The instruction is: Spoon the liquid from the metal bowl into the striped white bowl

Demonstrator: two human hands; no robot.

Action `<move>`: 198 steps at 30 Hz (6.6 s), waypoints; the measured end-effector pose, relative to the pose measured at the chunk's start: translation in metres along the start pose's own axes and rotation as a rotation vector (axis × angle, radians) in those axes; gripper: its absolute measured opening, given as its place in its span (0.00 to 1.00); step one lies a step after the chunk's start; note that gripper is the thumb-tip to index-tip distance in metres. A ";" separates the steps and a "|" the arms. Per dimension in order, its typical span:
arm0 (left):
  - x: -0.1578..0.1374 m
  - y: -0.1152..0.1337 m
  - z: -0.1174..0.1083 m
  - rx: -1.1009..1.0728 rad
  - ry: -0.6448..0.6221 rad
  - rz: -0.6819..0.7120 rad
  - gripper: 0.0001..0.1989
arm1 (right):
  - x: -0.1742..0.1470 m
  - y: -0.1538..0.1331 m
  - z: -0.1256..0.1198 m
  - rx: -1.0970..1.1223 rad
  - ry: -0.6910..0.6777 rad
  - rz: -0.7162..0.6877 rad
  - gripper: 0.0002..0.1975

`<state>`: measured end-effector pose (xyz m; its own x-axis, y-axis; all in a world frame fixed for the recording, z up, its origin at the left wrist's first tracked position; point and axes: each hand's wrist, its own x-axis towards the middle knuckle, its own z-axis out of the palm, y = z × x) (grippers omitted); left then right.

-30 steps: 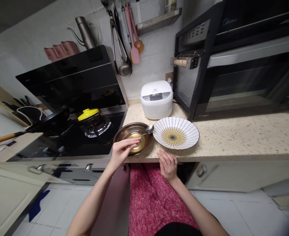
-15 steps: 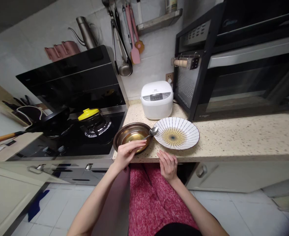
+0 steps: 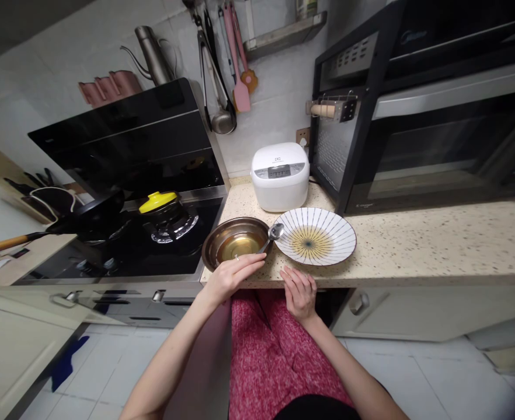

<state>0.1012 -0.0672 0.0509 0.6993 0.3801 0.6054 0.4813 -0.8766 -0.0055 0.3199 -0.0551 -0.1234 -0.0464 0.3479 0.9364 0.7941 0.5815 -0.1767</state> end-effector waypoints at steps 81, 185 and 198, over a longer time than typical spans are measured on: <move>-0.005 -0.023 -0.025 -0.391 0.408 -0.534 0.06 | -0.005 0.002 0.003 -0.013 -0.015 0.003 0.27; -0.011 -0.038 -0.033 -0.601 0.151 -0.683 0.16 | -0.004 0.002 0.002 -0.007 -0.021 0.001 0.28; -0.017 -0.045 -0.038 -0.896 0.221 -0.797 0.16 | -0.003 0.003 0.001 -0.008 -0.028 -0.014 0.27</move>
<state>0.0474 -0.0455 0.0708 0.2275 0.9225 0.3117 0.1384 -0.3475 0.9274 0.3221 -0.0538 -0.1272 -0.0744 0.3606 0.9297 0.7982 0.5804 -0.1613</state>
